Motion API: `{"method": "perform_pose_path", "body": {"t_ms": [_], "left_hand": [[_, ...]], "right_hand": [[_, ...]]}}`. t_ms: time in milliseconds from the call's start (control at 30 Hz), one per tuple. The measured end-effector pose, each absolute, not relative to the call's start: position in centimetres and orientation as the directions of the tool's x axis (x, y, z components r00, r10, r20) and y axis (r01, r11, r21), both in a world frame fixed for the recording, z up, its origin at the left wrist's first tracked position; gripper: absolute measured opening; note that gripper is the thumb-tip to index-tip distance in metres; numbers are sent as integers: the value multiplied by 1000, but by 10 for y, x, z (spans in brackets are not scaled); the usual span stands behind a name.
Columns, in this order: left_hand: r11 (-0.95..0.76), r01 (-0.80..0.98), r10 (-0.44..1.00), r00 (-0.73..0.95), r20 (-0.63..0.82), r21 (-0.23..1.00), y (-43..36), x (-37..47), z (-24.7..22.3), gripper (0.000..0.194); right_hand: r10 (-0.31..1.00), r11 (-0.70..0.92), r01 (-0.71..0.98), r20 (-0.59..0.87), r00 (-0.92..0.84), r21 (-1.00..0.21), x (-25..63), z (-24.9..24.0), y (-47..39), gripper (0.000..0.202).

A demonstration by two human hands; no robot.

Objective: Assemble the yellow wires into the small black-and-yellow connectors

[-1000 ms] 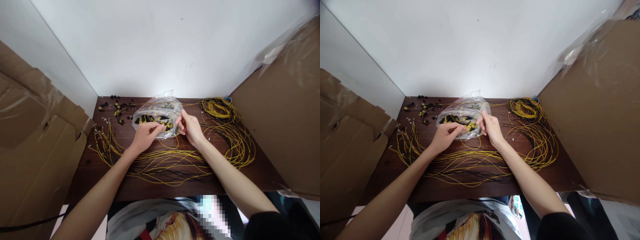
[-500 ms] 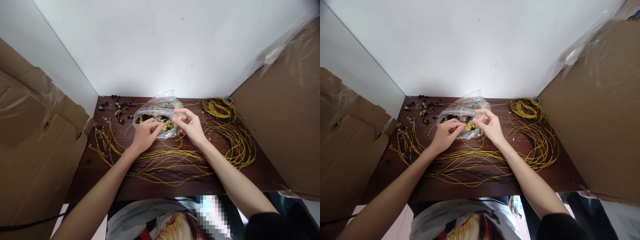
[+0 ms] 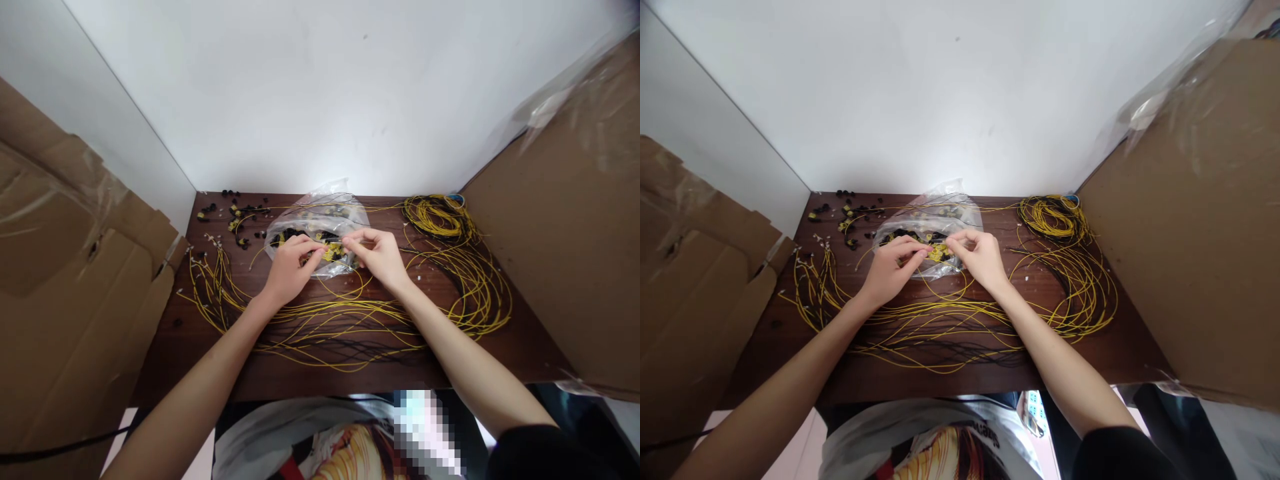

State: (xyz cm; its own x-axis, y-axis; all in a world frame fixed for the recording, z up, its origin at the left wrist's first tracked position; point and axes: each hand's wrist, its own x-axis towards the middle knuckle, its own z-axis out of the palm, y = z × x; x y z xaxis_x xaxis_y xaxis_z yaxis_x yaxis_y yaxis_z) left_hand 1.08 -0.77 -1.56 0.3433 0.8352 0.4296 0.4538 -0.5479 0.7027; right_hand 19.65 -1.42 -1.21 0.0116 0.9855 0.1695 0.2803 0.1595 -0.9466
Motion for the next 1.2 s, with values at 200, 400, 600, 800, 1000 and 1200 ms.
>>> {"method": "perform_pose_path", "body": {"t_ms": [200,400,600,800,1000,1200], "left_hand": [[-455,403,888,264,375,794,-7,11,-18,31],[-451,387,886,304,351,804,-8,12,-15,19],[-469,409,878,309,364,783,-7,11,-16,14],[-468,413,881,295,371,781,-6,11,-17,14],[-413,392,909,237,343,822,-5,10,-18,16],[-427,367,901,246,356,827,-4,10,-20,15]], "right_hand": [[968,252,406,237,-86,-878,194,-14,-17,22],[941,339,489,288,-180,-804,190,-11,-21,17],[930,366,544,278,-240,-755,187,-6,-24,16],[946,310,620,297,-127,-721,186,-7,-26,16],[950,250,672,310,-31,-697,190,-10,-23,16],[896,405,620,426,-124,-672,188,-9,-23,12]]}}
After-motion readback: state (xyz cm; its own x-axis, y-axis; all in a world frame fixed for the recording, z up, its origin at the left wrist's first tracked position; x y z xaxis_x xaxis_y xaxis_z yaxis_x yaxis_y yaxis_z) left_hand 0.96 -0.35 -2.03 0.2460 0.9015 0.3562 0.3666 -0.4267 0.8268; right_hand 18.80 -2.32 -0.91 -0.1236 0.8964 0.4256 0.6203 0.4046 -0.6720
